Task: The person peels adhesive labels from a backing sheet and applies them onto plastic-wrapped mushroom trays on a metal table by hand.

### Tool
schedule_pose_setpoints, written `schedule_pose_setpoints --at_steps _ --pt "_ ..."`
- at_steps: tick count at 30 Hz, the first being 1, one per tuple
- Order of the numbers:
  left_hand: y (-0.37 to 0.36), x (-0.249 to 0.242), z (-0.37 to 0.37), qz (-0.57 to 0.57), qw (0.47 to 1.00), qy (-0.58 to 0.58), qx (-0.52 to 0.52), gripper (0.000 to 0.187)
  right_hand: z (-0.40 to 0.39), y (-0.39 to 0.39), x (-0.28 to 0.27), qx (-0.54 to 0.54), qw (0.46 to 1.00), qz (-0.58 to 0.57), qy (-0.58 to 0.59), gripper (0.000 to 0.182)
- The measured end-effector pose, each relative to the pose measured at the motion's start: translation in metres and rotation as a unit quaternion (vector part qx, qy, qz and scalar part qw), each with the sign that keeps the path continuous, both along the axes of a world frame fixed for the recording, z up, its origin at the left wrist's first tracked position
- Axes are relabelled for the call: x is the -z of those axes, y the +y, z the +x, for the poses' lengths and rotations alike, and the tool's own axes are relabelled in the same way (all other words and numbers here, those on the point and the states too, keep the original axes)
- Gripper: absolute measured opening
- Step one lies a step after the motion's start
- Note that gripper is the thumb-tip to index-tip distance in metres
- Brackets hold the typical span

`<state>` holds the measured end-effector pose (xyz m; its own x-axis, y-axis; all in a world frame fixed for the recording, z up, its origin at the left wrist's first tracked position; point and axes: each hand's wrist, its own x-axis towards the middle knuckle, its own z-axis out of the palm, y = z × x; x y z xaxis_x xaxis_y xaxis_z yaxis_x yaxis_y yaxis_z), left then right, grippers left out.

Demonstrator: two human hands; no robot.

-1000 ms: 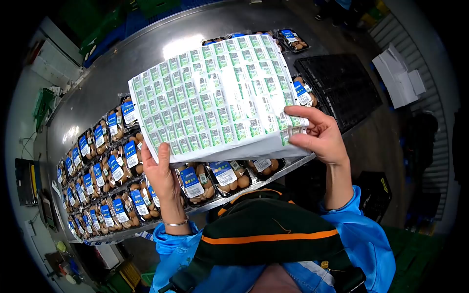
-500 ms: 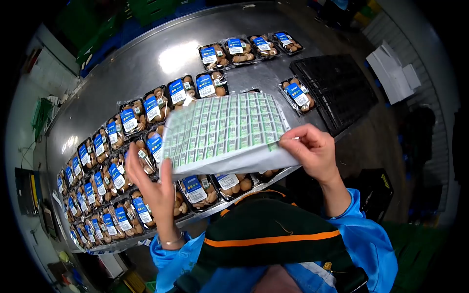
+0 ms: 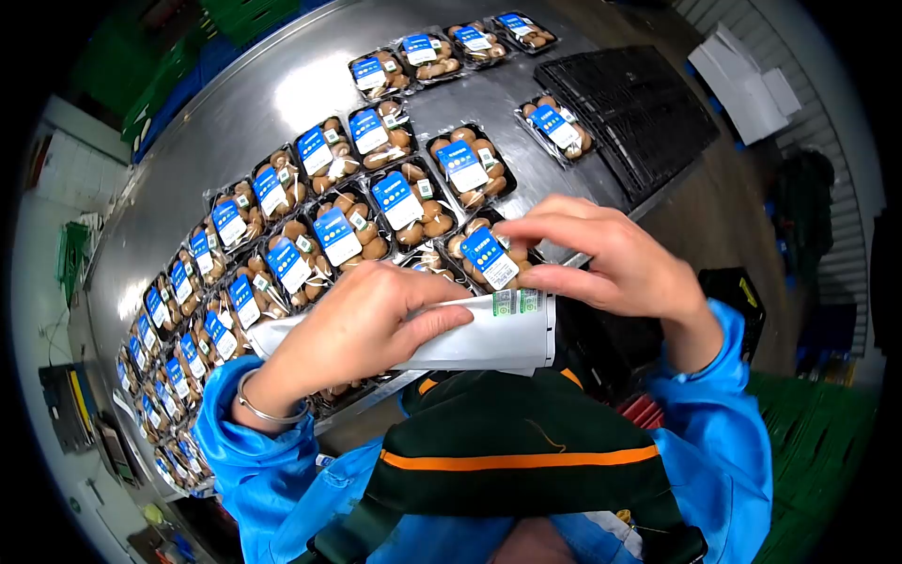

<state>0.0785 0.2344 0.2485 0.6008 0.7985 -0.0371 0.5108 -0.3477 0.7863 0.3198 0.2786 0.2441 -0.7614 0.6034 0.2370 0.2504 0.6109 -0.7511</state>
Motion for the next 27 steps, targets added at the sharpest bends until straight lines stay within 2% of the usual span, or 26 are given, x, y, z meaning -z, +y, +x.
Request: schedule_pose_setpoints --at_steps 1,3,5,7,10,11,13,15,16,17,18,19,20,21,23,25,27 --pt "0.004 -0.002 0.003 -0.026 1.000 0.011 0.014 0.019 0.001 0.007 -0.005 -0.033 0.997 0.000 -0.068 0.025" --pt "0.014 0.002 0.009 -0.052 0.998 0.028 0.030 0.019 0.001 0.015 -0.010 -0.064 0.995 -0.019 -0.070 0.016" --pt "0.024 0.007 0.016 -0.064 0.997 0.021 0.034 0.019 0.004 0.022 -0.012 -0.080 0.989 -0.093 -0.077 0.012" --pt "0.036 0.001 0.025 -0.085 0.995 0.053 0.026 0.020 0.013 0.036 -0.003 -0.084 0.991 -0.057 -0.085 0.011" --pt "0.062 0.009 0.038 -0.156 0.987 0.049 0.006 0.021 0.026 0.054 0.016 -0.090 0.994 0.038 -0.042 0.009" --pt "0.073 0.015 0.041 -0.184 0.982 0.034 -0.008 0.021 0.029 0.059 0.025 -0.073 0.992 0.106 -0.013 0.009" --pt "0.096 0.033 0.043 -0.260 0.964 0.034 -0.044 0.023 0.041 0.078 0.032 -0.100 0.957 0.269 -0.039 0.007" --pt "0.116 0.054 0.040 -0.318 0.942 0.052 -0.095 0.024 0.064 0.111 0.047 0.003 0.970 0.239 0.044 0.006" --pt "0.117 0.055 0.041 -0.216 0.969 0.040 -0.113 0.025 0.080 0.129 0.058 0.057 0.971 0.218 0.083 0.005" --pt "0.114 0.050 0.044 -0.165 0.971 0.068 -0.159 0.026 0.096 0.161 0.072 0.186 0.967 0.068 0.162 0.005" --pt "0.110 0.047 0.044 -0.160 0.965 0.068 -0.197 0.026 0.102 0.192 0.084 0.362 0.898 -0.103 0.227 0.011" --pt "0.106 0.044 0.044 -0.155 0.957 0.070 -0.234 0.026 0.112 0.232 0.102 0.369 0.870 -0.210 0.250 0.020" --pt "0.106 0.036 0.045 -0.185 0.942 0.060 -0.274 0.026 0.121 0.266 0.143 0.361 0.885 -0.216 0.202 0.030" --pt "0.108 0.028 0.048 -0.211 0.924 0.049 -0.315 0.026 0.126 0.287 0.179 0.331 0.894 -0.249 0.171 0.032" --pt "0.109 0.014 0.056 -0.189 0.905 0.065 -0.375 0.025 0.124 0.316 0.236 0.330 0.887 -0.290 0.139 0.035" --pt "0.101 0.012 0.056 -0.208 0.877 0.044 -0.430 0.025 0.118 0.325 0.263 0.336 0.886 -0.296 0.115 0.033" --pt "0.095 0.012 0.055 -0.221 0.854 0.035 -0.470 0.027 0.118 0.328 0.296 0.365 0.918 -0.154 -0.008 0.032"
